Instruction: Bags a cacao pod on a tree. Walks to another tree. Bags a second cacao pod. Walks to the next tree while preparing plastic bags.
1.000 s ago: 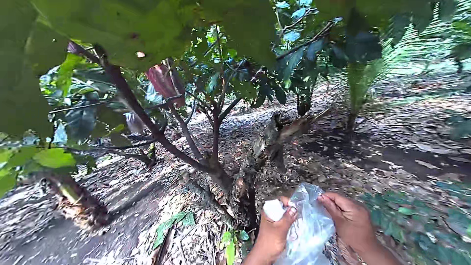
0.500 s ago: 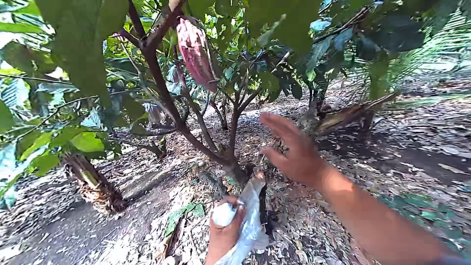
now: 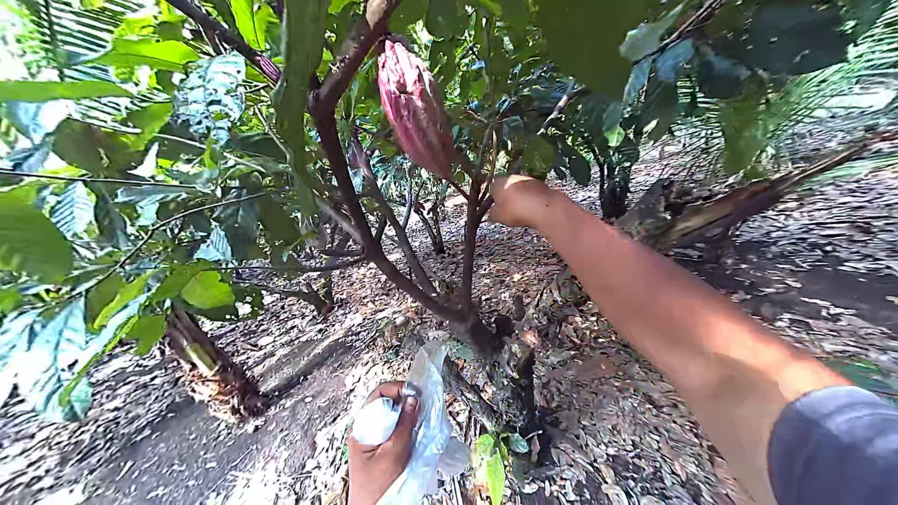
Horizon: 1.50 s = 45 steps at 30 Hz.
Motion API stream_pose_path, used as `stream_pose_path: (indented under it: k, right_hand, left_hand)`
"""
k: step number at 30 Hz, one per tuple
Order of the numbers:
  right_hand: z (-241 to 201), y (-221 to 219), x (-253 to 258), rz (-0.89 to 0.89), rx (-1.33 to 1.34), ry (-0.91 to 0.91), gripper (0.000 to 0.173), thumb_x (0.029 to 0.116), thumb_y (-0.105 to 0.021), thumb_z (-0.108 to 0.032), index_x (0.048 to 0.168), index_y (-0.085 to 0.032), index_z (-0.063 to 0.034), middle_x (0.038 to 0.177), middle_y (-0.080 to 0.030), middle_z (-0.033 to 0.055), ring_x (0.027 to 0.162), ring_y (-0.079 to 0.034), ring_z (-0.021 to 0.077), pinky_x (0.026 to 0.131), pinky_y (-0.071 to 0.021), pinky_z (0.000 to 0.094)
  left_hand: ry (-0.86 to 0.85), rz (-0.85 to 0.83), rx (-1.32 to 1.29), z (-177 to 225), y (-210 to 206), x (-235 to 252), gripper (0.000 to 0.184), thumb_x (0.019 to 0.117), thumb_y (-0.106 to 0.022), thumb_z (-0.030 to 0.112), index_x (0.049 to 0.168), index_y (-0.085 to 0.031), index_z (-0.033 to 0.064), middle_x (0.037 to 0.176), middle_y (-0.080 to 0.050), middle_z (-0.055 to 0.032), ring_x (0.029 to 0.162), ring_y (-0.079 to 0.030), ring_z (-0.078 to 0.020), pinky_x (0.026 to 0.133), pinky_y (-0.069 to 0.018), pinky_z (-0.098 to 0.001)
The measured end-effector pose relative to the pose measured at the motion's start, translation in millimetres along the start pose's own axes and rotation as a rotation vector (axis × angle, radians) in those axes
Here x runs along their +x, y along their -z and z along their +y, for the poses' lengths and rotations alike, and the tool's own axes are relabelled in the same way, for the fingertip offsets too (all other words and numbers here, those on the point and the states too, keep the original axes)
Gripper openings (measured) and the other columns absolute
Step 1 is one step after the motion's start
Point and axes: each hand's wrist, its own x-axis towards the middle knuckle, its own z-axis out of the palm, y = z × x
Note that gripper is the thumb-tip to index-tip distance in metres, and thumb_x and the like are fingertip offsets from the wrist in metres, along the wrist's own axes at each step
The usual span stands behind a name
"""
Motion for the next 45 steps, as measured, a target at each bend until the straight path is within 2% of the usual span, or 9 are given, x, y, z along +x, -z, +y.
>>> stream_pose_path:
  k: [3, 8, 14, 18, 24, 29, 35, 42, 45]
  right_hand:
    - [-12.3, 2.1, -40.9, -0.094, 0.164, 0.289, 0.047, 0.0964, -0.071, -0.036, 0.131, -0.067, -0.0051, 0.115, -0.072, 0.0177, 0.105, -0.07, 0.0354, 0.091, -0.055, 0.063]
    - [-49.4, 8.3, -130.6, -0.359, 0.934, 0.724, 0.057, 0.0941, -0.071, -0.007, 0.148, -0.054, -0.0118, 0.123, -0.072, 0.0066, 0.068, -0.069, 0.0131, 0.057, -0.061, 0.0298]
    - [-31.9, 16.9, -139.5, -0.325, 0.781, 0.756, 0.011, 0.1, -0.066, -0.013, 0.103, -0.072, -0.0046, 0.074, -0.066, 0.0028, 0.059, -0.058, 0.0064, 0.054, -0.0501, 0.0231]
    - [-8.9, 20.0, -137.2, -0.409, 0.713, 0.75, 0.014, 0.1025, -0.064, -0.017, 0.102, -0.071, -0.0048, 0.067, -0.06, 0.0016, 0.051, -0.051, 0.0054, 0.046, -0.0434, 0.0206]
    - [7.8, 9.6, -128.6, -0.456, 0.456, 0.781, 0.016, 0.1026, -0.063, -0.022, 0.103, -0.072, -0.0083, 0.074, -0.064, -0.0032, 0.063, -0.057, 0.0012, 0.059, -0.0487, 0.0207]
    - [-3.7, -14.4, -111.4, -0.353, 0.074, 0.8, 0.018, 0.1039, -0.06, -0.028, 0.099, -0.071, -0.0153, 0.081, -0.065, -0.0028, 0.073, -0.062, 0.0091, 0.065, -0.0537, 0.0352]
    - [-21.2, -39.8, -78.4, -0.216, -0.101, 0.632, 0.02, 0.0986, -0.057, -0.01, 0.109, -0.071, -0.0196, 0.094, -0.071, 0.0007, 0.087, -0.07, 0.0214, 0.073, -0.0567, 0.0537]
    - [-25.7, -1.9, -24.4, -0.053, -0.069, 0.451, 0.023, 0.1022, -0.052, -0.006, 0.112, -0.07, -0.0163, 0.1, -0.071, 0.0071, 0.095, -0.069, 0.0286, 0.08, -0.0556, 0.0594]
    - [-21.4, 21.8, -18.6, 0.126, -0.043, 0.412, 0.018, 0.101, -0.054, -0.01, 0.101, -0.071, -0.0159, 0.093, -0.07, 0.0068, 0.093, -0.068, 0.0283, 0.078, -0.0533, 0.0601]
  left_hand:
    - [-0.095, -0.124, 0.125, 7.9, 1.7, 27.9, 0.022, 0.0901, -0.069, 0.002, 0.108, -0.069, 0.0129, 0.096, -0.071, 0.0061, 0.084, -0.067, -0.0044, 0.077, -0.0582, -0.0228]
    - [-0.199, -0.228, 0.122, 27.0, -25.9, 80.9, 0.02, 0.0911, -0.069, 0.002, 0.108, -0.07, 0.0135, 0.099, -0.072, 0.0085, 0.089, -0.067, -0.0027, 0.08, -0.0581, -0.0229]
    - [-0.206, -0.387, 0.182, 44.3, -40.2, 115.7, 0.011, 0.0955, -0.07, 0.012, 0.106, -0.069, 0.0148, 0.097, -0.07, 0.0065, 0.087, -0.066, -0.0046, 0.08, -0.0574, -0.0241]
    - [-0.256, -0.534, 0.307, 51.9, -40.1, 129.4, 0.012, 0.0953, -0.07, 0.012, 0.108, -0.069, 0.0128, 0.099, -0.072, 0.005, 0.09, -0.068, -0.0056, 0.085, -0.0581, -0.0258]
    - [0.039, -0.634, 0.293, 51.9, -27.3, 130.9, 0.019, 0.0987, -0.058, 0.014, 0.105, -0.071, 0.0021, 0.101, -0.073, 0.0026, 0.096, -0.066, -0.0006, 0.089, -0.055, -0.02]
    - [-0.112, -0.801, 0.76, 27.7, 1.7, 144.8, 0.025, 0.0955, -0.063, 0.029, 0.104, -0.076, 0.0092, 0.103, -0.073, -0.0011, 0.1, -0.067, -0.0077, 0.091, -0.0555, -0.0323]
    - [-0.148, -0.817, 1.129, 3.1, 19.5, 172.9, 0.023, 0.096, -0.066, 0.028, 0.117, -0.072, 0.0194, 0.114, -0.072, -0.0012, 0.096, -0.072, -0.0191, 0.08, -0.0602, -0.052]
    - [-0.309, -0.779, 1.186, 7.9, -3.2, 256.3, 0.027, 0.092, -0.073, 0.016, 0.119, -0.071, 0.0156, 0.118, -0.071, -0.0041, 0.1, -0.07, -0.0221, 0.086, -0.059, -0.0532]
    - [-0.402, -0.742, 1.161, -8.0, -6.0, 300.5, 0.025, 0.0973, -0.067, 0.032, 0.12, -0.069, 0.0226, 0.115, -0.07, -0.0005, 0.101, -0.069, -0.0183, 0.087, -0.0586, -0.0513]
